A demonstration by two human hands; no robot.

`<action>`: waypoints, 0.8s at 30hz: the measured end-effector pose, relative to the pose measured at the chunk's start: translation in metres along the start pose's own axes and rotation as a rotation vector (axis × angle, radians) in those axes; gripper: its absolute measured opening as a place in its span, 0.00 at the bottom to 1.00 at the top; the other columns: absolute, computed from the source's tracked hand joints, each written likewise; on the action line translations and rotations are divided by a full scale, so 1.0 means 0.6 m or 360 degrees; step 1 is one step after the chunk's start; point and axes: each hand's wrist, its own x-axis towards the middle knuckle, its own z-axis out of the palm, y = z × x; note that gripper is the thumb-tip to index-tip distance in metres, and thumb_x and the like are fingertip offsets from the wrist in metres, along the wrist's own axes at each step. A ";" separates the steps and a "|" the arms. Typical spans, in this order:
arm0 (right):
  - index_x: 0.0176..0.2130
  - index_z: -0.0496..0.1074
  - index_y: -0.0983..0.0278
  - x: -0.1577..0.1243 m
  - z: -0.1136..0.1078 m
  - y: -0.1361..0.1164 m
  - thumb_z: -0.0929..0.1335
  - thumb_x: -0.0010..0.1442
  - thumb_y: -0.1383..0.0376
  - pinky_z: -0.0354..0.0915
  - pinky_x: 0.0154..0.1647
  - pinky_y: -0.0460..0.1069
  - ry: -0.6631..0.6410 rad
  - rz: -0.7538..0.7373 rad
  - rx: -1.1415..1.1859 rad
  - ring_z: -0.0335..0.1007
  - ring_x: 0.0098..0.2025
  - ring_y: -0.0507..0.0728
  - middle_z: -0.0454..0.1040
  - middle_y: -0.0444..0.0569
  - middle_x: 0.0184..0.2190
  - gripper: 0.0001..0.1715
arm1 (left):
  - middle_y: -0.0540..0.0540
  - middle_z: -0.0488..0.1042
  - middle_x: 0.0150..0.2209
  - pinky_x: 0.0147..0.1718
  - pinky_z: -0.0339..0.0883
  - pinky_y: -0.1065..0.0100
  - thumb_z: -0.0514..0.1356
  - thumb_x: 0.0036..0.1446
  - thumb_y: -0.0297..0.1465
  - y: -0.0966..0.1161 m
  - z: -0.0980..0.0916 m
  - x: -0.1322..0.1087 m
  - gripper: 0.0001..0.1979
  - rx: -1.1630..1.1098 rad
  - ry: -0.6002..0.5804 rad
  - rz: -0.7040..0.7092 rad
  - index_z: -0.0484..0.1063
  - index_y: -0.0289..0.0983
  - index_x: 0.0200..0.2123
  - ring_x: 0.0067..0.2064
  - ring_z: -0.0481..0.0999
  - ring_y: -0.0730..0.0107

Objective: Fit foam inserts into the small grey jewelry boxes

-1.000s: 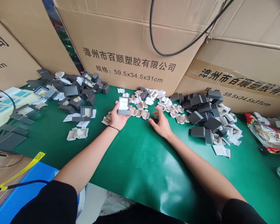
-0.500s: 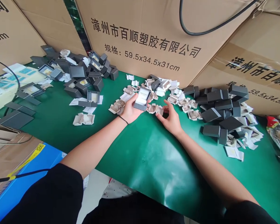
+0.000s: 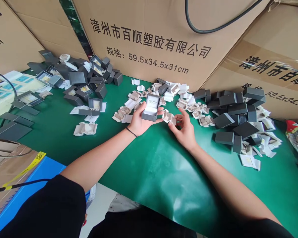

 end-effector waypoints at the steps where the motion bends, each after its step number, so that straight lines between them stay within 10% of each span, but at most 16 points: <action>1: 0.61 0.53 0.58 -0.001 0.000 -0.001 0.68 0.54 0.54 0.70 0.36 0.50 -0.0010 -0.0008 -0.0070 0.68 0.38 0.56 0.70 0.49 0.41 0.39 | 0.41 0.77 0.40 0.51 0.59 0.48 0.49 0.60 0.43 0.000 -0.001 0.002 0.22 0.0015 0.0013 0.0000 0.71 0.34 0.45 0.45 0.74 0.57; 15: 0.60 0.55 0.59 -0.002 0.001 -0.006 0.66 0.55 0.62 0.69 0.33 0.51 0.0007 -0.0268 -0.0287 0.65 0.34 0.55 0.68 0.52 0.46 0.35 | 0.37 0.77 0.44 0.50 0.62 0.53 0.51 0.61 0.41 -0.012 -0.008 0.013 0.22 0.0140 0.0198 -0.0086 0.67 0.32 0.52 0.50 0.74 0.54; 24: 0.62 0.51 0.49 0.004 0.016 -0.012 0.73 0.48 0.57 0.70 0.39 0.49 0.0210 0.0127 0.0871 0.70 0.39 0.52 0.64 0.49 0.54 0.48 | 0.37 0.78 0.37 0.48 0.66 0.48 0.49 0.62 0.39 -0.015 0.004 0.009 0.20 -0.0072 0.0337 -0.0144 0.72 0.30 0.42 0.42 0.77 0.58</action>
